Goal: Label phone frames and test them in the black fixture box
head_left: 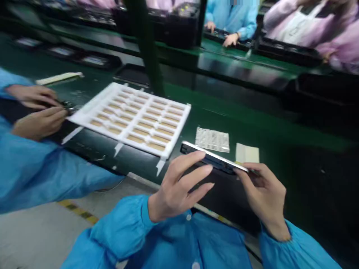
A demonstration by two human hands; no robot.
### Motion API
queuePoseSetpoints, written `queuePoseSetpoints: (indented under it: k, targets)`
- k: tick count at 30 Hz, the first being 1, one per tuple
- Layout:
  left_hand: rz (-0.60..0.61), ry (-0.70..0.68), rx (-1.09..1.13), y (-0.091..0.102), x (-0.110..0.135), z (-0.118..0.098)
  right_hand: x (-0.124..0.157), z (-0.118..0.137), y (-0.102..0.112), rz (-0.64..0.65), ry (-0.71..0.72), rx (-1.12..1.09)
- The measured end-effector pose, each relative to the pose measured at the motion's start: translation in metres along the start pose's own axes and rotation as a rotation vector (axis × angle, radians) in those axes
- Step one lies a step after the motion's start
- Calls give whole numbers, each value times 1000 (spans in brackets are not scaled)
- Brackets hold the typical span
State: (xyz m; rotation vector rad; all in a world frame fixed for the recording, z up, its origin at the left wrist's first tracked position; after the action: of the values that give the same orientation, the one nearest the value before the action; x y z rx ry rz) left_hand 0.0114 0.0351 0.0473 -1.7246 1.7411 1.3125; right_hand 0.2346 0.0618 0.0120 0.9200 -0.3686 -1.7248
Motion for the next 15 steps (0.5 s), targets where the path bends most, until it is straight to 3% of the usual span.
queuePoseSetpoints:
  k: [5, 8, 11, 15]
  targets:
    - [-66, 225, -172, 38, 55, 20, -67, 83, -119, 122, 176, -185]
    - [-18, 376, -217, 52, 82, 32, -85, 104, -174, 206, 223, -194]
    - [1, 453, -221, 65, 98, 37, -89, 103, -204, 261, 249, -170]
    - [8, 456, -218, 72, 98, 38, -84, 96, -225, 301, 263, -153]
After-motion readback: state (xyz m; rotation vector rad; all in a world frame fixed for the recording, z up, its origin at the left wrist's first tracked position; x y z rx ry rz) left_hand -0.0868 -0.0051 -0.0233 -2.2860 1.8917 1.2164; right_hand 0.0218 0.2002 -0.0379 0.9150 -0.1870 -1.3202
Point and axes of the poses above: each hand's wrist, its own x-axis away from the middle knuckle, its own y-axis out of the back of the hand, z = x × y, the point moved 6 cm from there along -x, towards the middle knuckle, and after that the axes turned 11 degrees about x, right-handed, at the moved point
